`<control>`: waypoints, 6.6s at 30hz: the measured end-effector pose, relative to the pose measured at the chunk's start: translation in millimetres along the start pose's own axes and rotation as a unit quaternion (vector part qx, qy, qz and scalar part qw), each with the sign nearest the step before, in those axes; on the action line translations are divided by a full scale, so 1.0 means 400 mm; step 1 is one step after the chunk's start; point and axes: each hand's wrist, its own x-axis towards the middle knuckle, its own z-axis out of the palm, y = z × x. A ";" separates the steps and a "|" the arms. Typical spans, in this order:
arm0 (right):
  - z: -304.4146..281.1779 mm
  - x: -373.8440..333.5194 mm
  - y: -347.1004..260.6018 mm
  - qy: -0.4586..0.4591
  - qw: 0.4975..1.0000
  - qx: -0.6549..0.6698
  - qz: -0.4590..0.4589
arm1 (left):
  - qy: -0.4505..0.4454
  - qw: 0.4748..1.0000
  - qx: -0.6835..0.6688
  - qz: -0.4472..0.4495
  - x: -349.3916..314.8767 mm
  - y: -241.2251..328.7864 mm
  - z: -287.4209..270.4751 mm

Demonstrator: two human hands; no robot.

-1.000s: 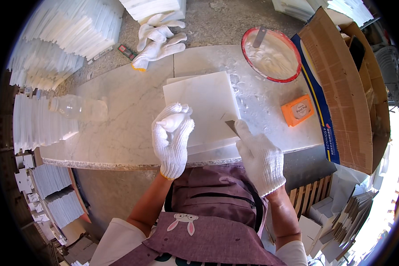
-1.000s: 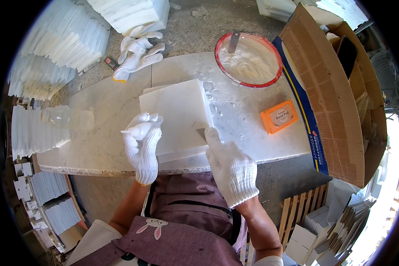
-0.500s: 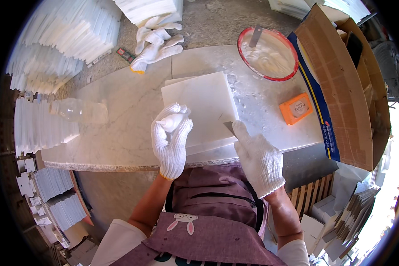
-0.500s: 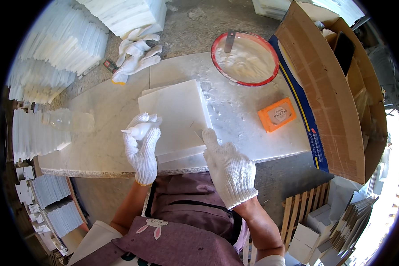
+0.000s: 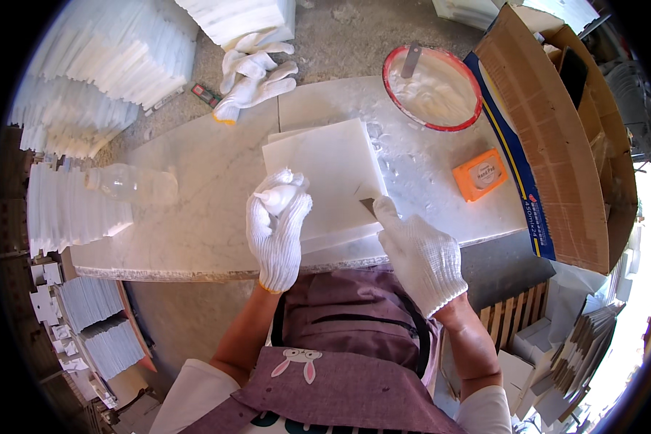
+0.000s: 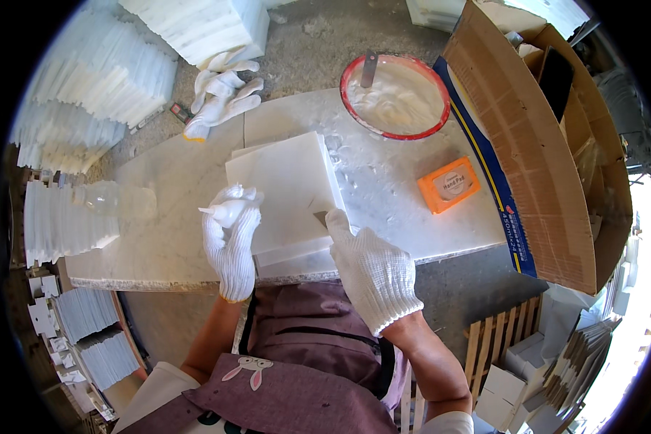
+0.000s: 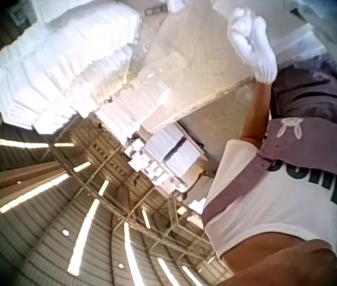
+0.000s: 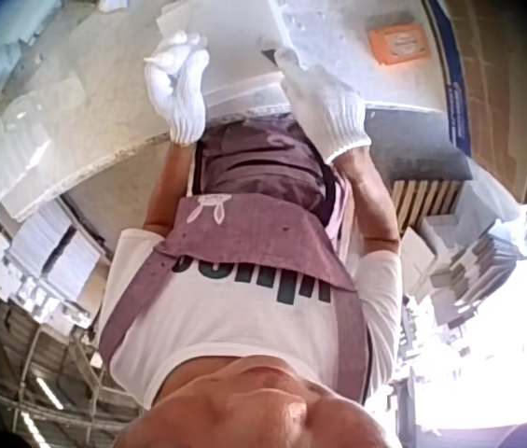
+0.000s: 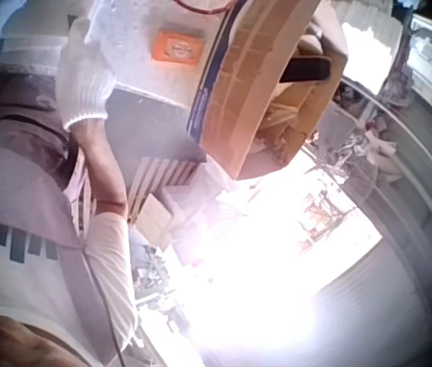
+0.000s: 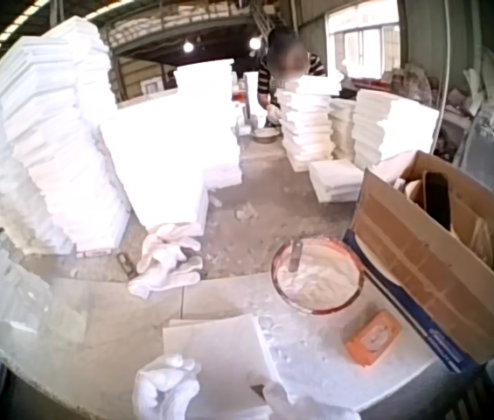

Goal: The person applies a white paste to the edges of white rectangular boards using a metal spatula. They pick up boards from a stack, spread the paste along the edges, and place the treated boards onto a growing pile on the table.

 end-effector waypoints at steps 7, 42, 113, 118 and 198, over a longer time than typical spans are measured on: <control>0.038 0.032 0.016 0.108 0.990 0.073 -0.051 | -0.013 1.000 0.021 0.011 0.001 0.003 -0.001; 0.159 -0.171 0.049 0.028 0.907 0.409 -0.094 | -0.212 0.733 0.519 0.385 0.117 0.006 -0.028; 0.165 -0.159 0.059 -0.001 0.888 0.455 -0.061 | -0.198 0.653 0.563 0.467 0.116 0.005 -0.015; 0.160 -0.160 0.057 -0.016 0.889 0.455 -0.045 | -0.199 0.651 0.567 0.463 0.115 0.005 -0.017; 0.145 -0.127 0.013 -0.211 0.763 0.609 -0.050 | 0.067 0.921 0.363 0.121 0.091 -0.031 -0.258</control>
